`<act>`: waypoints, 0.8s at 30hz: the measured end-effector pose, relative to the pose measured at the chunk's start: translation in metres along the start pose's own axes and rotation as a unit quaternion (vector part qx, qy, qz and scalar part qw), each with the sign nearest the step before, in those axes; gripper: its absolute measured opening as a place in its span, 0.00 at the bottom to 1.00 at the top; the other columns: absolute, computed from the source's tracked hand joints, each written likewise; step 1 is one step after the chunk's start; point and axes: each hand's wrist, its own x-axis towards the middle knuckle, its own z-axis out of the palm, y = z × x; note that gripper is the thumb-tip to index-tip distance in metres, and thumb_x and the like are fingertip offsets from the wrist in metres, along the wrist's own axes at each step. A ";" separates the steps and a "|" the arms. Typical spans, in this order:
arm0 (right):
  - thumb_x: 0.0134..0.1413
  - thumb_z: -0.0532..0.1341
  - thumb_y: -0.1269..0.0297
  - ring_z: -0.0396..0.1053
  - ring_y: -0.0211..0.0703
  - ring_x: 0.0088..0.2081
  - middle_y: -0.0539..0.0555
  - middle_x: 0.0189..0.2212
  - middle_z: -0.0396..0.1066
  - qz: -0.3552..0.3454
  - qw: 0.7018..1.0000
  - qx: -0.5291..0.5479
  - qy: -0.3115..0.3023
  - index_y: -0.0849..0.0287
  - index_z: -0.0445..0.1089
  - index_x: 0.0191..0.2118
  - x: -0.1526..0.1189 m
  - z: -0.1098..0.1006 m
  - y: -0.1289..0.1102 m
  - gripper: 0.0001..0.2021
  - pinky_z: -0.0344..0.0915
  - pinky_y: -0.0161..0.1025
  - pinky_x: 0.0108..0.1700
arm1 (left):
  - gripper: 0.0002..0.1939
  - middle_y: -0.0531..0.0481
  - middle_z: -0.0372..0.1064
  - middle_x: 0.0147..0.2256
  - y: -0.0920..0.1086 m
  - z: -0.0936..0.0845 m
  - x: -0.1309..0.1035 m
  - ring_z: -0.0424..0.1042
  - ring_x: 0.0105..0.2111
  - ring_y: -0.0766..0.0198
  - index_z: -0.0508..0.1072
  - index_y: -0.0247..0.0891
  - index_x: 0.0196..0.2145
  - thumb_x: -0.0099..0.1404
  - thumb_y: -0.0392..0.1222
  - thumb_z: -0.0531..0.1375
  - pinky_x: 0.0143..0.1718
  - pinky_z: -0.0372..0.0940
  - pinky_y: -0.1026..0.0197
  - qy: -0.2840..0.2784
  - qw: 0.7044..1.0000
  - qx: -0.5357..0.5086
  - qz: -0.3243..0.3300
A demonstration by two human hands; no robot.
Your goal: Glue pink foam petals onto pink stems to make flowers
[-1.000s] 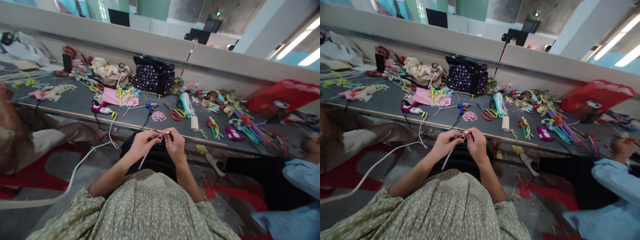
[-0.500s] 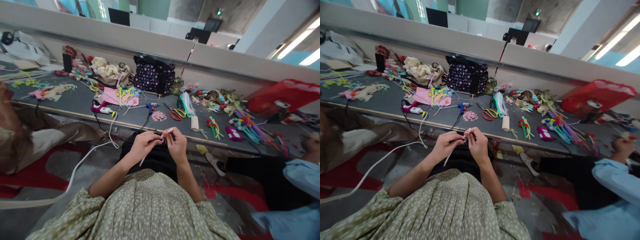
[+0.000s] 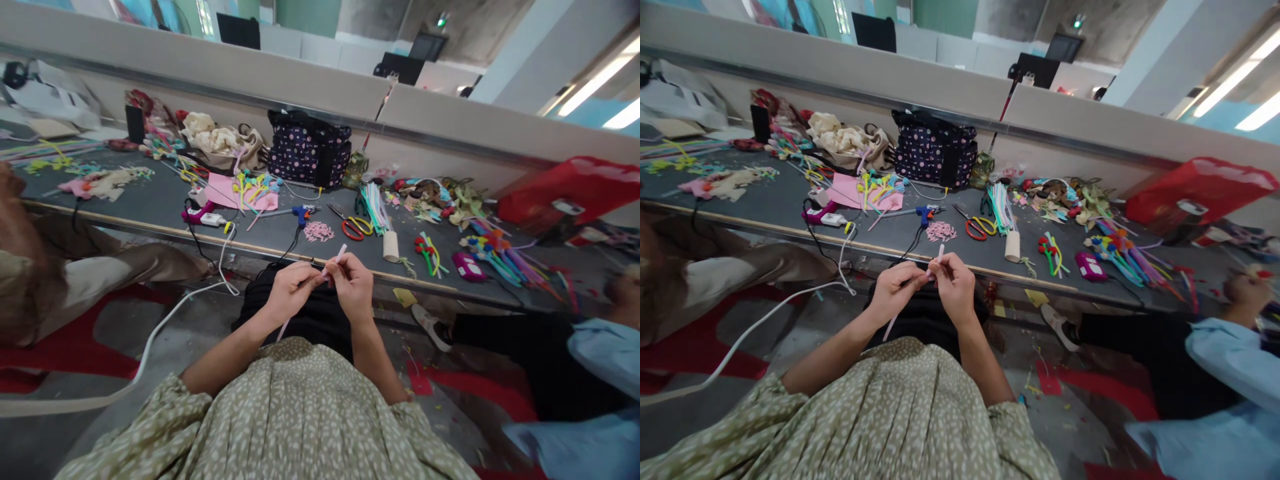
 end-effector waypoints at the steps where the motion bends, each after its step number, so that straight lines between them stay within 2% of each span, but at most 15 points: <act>1: 0.56 0.62 0.54 0.63 0.36 0.21 0.48 0.23 0.68 0.008 1.000 0.014 0.000 0.55 0.67 0.30 0.001 -0.001 0.000 0.11 0.63 0.35 0.25 | 0.13 0.50 0.68 0.24 0.000 0.001 0.000 0.66 0.26 0.66 0.76 0.38 0.28 0.65 0.48 0.59 0.30 0.62 0.63 0.004 1.000 -0.017 -0.016; 6: 0.50 0.66 0.55 0.67 0.38 0.27 0.50 0.30 0.71 0.027 0.997 0.058 -0.049 0.55 0.71 0.36 0.004 -0.009 0.007 0.10 0.67 0.36 0.30 | 0.17 0.50 0.70 0.24 -0.003 0.008 0.001 0.66 0.23 0.67 0.75 0.35 0.27 0.62 0.52 0.61 0.26 0.62 0.65 0.007 0.983 -0.139 -0.119; 9: 0.51 0.66 0.56 0.66 0.38 0.28 0.50 0.30 0.70 0.018 0.997 0.045 -0.064 0.55 0.72 0.33 0.003 -0.012 0.013 0.09 0.66 0.36 0.31 | 0.16 0.51 0.70 0.24 -0.004 0.009 0.002 0.65 0.23 0.68 0.75 0.35 0.28 0.61 0.52 0.61 0.25 0.62 0.65 -0.003 0.975 -0.172 -0.140; 13: 0.54 0.64 0.56 0.61 0.35 0.24 0.48 0.24 0.66 0.004 0.997 0.042 -0.063 0.56 0.69 0.29 0.002 -0.011 0.018 0.10 0.61 0.34 0.27 | 0.16 0.51 0.69 0.23 -0.003 0.007 0.003 0.64 0.23 0.68 0.75 0.35 0.26 0.62 0.51 0.61 0.26 0.61 0.65 -0.022 0.984 -0.136 -0.116; 16: 0.56 0.62 0.55 0.58 0.35 0.22 0.46 0.21 0.61 0.022 0.995 0.036 -0.090 0.56 0.67 0.28 0.003 -0.009 0.018 0.12 0.56 0.33 0.25 | 0.15 0.51 0.69 0.23 -0.002 0.005 0.003 0.65 0.24 0.68 0.75 0.35 0.25 0.63 0.48 0.61 0.29 0.60 0.65 -0.023 0.995 -0.075 -0.066; 18: 0.56 0.61 0.53 0.57 0.35 0.22 0.46 0.20 0.59 0.036 0.993 0.032 -0.104 0.56 0.66 0.28 0.004 -0.010 0.018 0.13 0.55 0.33 0.24 | 0.14 0.51 0.69 0.24 -0.003 0.005 0.002 0.65 0.26 0.67 0.75 0.36 0.25 0.63 0.47 0.61 0.30 0.60 0.64 -0.021 0.996 -0.066 -0.054; 21: 0.55 0.62 0.53 0.58 0.35 0.22 0.46 0.21 0.61 0.050 0.992 0.046 -0.108 0.57 0.66 0.28 0.006 -0.011 0.020 0.13 0.56 0.33 0.24 | 0.14 0.51 0.69 0.25 -0.008 0.005 0.001 0.64 0.25 0.68 0.76 0.35 0.28 0.62 0.50 0.61 0.29 0.61 0.65 -0.045 0.983 -0.136 -0.113; 24: 0.56 0.62 0.53 0.60 0.35 0.22 0.47 0.22 0.65 0.066 0.990 0.071 -0.105 0.56 0.67 0.29 0.007 -0.012 0.025 0.13 0.58 0.33 0.25 | 0.18 0.51 0.67 0.23 -0.015 0.005 0.000 0.64 0.23 0.69 0.76 0.34 0.30 0.61 0.54 0.61 0.27 0.64 0.65 -0.075 0.939 -0.266 -0.205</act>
